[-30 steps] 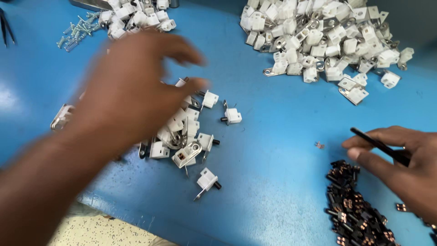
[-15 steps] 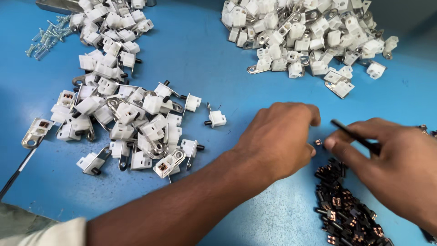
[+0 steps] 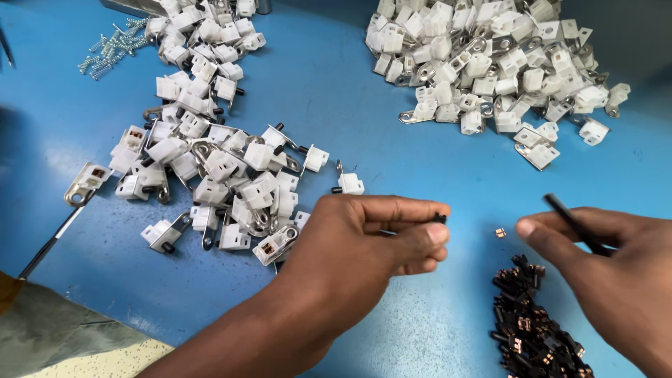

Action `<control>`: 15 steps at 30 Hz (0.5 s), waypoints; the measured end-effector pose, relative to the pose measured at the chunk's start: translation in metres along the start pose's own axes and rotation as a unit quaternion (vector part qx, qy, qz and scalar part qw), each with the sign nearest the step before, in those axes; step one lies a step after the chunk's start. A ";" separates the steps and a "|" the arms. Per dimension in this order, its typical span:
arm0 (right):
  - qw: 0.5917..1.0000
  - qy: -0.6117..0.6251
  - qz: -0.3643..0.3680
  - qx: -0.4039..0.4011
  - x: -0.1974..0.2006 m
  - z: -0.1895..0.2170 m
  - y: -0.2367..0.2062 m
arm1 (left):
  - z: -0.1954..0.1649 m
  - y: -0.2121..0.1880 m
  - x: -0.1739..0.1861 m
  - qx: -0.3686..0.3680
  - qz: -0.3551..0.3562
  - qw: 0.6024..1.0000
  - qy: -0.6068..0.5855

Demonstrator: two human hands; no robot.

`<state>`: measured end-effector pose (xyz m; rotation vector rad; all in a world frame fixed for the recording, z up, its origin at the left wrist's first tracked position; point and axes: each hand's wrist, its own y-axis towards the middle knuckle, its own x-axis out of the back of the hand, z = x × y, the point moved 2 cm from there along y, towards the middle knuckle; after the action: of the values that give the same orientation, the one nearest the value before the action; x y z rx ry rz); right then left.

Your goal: The person uses tweezers to insert small copper contacts into white plastic housings. They pick up a housing, place a contact inside, and set the assembled unit aside on the table. The process is repeated continuously with components from piles on the workbench.

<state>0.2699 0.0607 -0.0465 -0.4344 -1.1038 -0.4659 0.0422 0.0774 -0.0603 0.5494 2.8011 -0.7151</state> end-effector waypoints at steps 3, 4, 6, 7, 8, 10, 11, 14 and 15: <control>0.985 -0.171 0.018 0.008 -0.006 -0.001 0.003 | -0.002 -0.009 0.003 -0.055 0.034 0.998 0.014; 0.979 -0.203 0.022 0.012 -0.007 0.000 0.002 | -0.003 -0.010 0.002 -0.081 0.047 0.996 0.000; 0.963 -0.265 0.029 0.024 -0.007 0.004 0.003 | -0.006 -0.010 0.002 -0.111 0.064 0.992 -0.020; 0.981 -0.191 0.020 0.026 -0.005 0.006 0.003 | -0.007 -0.011 0.002 -0.113 0.069 0.991 -0.027; 0.993 -0.116 0.012 0.026 -0.003 0.006 0.002 | -0.009 -0.012 0.003 -0.113 0.075 0.990 -0.034; 0.998 0.043 0.034 0.043 0.003 0.006 0.000 | -0.013 -0.015 0.006 -0.122 0.083 0.988 -0.043; 0.991 0.114 0.044 0.050 0.006 0.006 -0.002 | -0.015 -0.015 0.006 -0.124 0.090 0.987 -0.049; 0.975 0.183 0.051 0.116 0.010 0.007 -0.006 | -0.021 -0.018 0.009 -0.118 0.108 0.987 -0.012; 0.970 0.187 0.050 0.149 0.012 0.009 -0.007 | -0.024 -0.018 0.009 -0.127 0.118 0.985 -0.017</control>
<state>0.2638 0.0579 -0.0313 -0.1286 -0.7650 -0.2707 0.0244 0.0776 -0.0350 0.7927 2.6766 -0.3110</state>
